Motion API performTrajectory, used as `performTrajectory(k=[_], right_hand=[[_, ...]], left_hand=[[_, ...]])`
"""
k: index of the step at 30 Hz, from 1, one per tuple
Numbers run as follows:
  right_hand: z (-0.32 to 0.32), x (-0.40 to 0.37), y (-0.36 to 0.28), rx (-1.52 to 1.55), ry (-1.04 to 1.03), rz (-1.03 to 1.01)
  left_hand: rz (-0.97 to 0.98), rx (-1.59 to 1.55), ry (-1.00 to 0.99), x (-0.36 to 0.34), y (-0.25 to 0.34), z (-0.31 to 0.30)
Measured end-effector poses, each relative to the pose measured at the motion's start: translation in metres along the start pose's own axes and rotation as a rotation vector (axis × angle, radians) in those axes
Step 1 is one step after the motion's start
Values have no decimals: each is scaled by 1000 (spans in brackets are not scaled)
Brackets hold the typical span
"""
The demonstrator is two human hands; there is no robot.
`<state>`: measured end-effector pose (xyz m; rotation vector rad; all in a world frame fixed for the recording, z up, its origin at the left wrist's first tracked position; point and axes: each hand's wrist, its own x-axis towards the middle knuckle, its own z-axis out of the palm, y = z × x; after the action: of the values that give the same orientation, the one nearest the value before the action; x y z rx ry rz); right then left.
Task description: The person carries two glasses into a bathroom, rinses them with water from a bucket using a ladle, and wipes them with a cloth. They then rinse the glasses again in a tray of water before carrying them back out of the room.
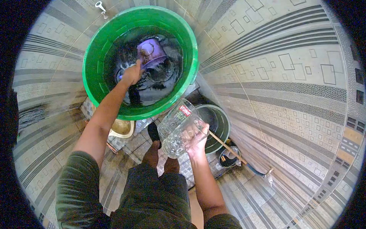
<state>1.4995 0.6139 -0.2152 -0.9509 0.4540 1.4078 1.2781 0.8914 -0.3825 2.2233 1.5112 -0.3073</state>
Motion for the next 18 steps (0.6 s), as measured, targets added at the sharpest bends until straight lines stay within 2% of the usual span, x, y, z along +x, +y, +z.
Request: performTrajectory(k=[2,4,5,6,8,9,12,13,14,16,17,18], right_hand=[[-1,-2,3,16,-3,1],[1,-5,6,-7,-22,30],[0,-4,7,-28,-68,32],[0,-3,8,-27,-74,32],[2,-3,11,16,1,28],[1,-4,11,3,-52,19],[5,-8,10,-16,-90,28],[0,-7,10,-23,-101,31],[-10,-4,11,-17,-129,25],[-12,-5,11,-20,-172,29],[-6,-11,13,-77,-72,7],[-1,-16,14,-136,26,-16]], left_hand=[[-19,43,68,-3,-8,7],[-71,100,-26,-9,-11,9],[16,256,-16,-17,-11,14],[14,259,-11,-20,-7,11],[-59,-93,-48,-27,8,8],[-67,-96,-41,-33,16,2],[-202,-450,71,-53,34,-26],[-140,-399,300,-28,5,26],[-148,-402,312,-36,7,18],[-334,-1366,-74,-70,22,-22],[-368,-1500,33,-92,39,-42],[-372,-1505,53,-106,43,-54]])
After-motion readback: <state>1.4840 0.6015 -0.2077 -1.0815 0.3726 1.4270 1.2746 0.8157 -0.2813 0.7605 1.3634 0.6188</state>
